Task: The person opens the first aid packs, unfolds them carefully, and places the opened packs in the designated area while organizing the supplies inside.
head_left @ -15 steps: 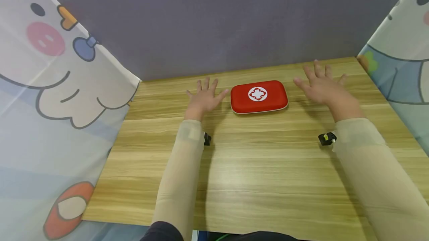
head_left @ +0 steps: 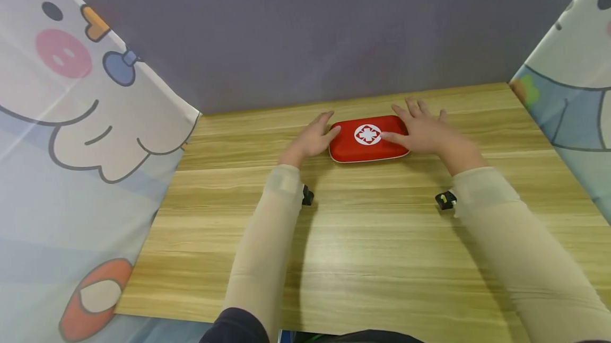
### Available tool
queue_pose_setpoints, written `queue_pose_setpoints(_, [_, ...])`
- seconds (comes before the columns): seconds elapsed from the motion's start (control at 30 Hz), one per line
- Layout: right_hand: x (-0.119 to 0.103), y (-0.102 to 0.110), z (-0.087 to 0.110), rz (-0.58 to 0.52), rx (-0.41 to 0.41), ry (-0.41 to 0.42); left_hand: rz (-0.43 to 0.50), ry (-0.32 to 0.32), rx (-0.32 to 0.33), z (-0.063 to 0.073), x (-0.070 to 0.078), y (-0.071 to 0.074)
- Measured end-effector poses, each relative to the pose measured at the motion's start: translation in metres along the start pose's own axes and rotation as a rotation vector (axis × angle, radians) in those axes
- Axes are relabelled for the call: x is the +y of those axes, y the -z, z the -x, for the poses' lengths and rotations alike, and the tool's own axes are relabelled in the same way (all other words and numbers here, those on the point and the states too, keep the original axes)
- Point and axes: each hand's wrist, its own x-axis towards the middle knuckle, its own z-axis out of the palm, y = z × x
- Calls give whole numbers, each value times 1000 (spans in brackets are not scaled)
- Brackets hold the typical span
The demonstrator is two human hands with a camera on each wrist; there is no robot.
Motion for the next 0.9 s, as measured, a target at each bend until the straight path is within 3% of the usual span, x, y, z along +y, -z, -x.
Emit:
queue_pose_setpoints(0.1, [-14, -9, -6, 43, 6, 66, 21, -19, -9, -2, 1, -7])
queue_pose_setpoints(0.3, [-33, -26, -17, 94, 19, 178, 126, 39, -8, -2, 1, -15])
queue_pose_setpoints(0.57, [-42, -35, -17, 62, 46, 183, 319, 53, -81, 1, -3, -20])
queue_pose_setpoints(0.73, [-45, -37, -8, 46, 32, 173, 357, 51, -144, 2, -9, -21])
queue_pose_setpoints(0.9, [-45, -39, 6, 9, 37, 192, 482, 102, -224, 10, -17, -22])
